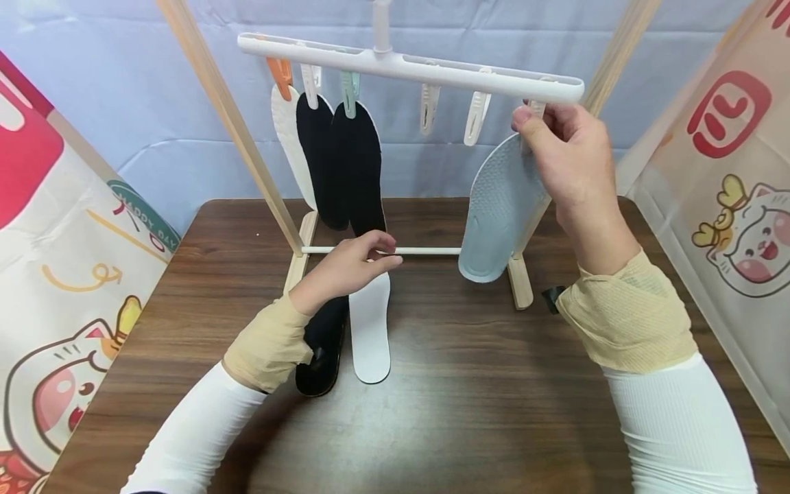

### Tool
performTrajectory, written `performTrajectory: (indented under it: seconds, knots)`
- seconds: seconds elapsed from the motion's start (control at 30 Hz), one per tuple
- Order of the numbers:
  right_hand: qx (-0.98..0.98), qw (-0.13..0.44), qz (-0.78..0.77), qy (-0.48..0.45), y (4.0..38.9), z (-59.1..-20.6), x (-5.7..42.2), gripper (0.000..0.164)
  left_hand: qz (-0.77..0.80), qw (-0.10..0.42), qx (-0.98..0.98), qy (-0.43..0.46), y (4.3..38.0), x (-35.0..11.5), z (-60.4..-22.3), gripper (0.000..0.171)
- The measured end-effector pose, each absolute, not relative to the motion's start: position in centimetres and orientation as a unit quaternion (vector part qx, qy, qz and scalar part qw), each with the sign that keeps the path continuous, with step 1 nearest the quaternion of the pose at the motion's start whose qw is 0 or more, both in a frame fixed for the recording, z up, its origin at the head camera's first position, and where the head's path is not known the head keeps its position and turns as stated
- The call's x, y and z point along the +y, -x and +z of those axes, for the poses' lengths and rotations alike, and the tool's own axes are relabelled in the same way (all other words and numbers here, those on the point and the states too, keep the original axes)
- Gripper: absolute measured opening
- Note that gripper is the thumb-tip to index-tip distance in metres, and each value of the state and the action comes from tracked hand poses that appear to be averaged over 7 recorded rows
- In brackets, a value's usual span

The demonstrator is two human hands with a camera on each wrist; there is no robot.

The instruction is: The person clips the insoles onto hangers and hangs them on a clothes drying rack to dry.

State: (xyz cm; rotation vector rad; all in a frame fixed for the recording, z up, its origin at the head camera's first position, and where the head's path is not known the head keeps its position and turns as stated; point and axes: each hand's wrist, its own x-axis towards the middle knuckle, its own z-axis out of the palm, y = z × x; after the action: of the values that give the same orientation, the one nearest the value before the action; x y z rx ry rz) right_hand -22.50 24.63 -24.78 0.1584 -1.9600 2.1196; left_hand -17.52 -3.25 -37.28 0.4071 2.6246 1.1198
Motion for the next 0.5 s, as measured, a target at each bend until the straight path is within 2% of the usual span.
performTrajectory:
  seconds: [0.1,0.27,0.5]
  knots:
    - [-0.673,0.126,0.727,-0.052,22.6,-24.9,24.8,0.011,0.364,0.123,0.915,-0.125,17.4,-4.6,-37.9,0.041]
    - [-0.685,0.126,0.717,-0.046,22.7,-24.9,24.9,0.01,0.328,0.119,0.932,-0.1,17.1,-6.5,-39.1,0.041]
    - [-0.682,0.128,0.718,-0.047,22.8,-24.9,25.1,0.011,0.291,0.143,0.942,-0.087,16.7,-8.1,-40.8,0.044]
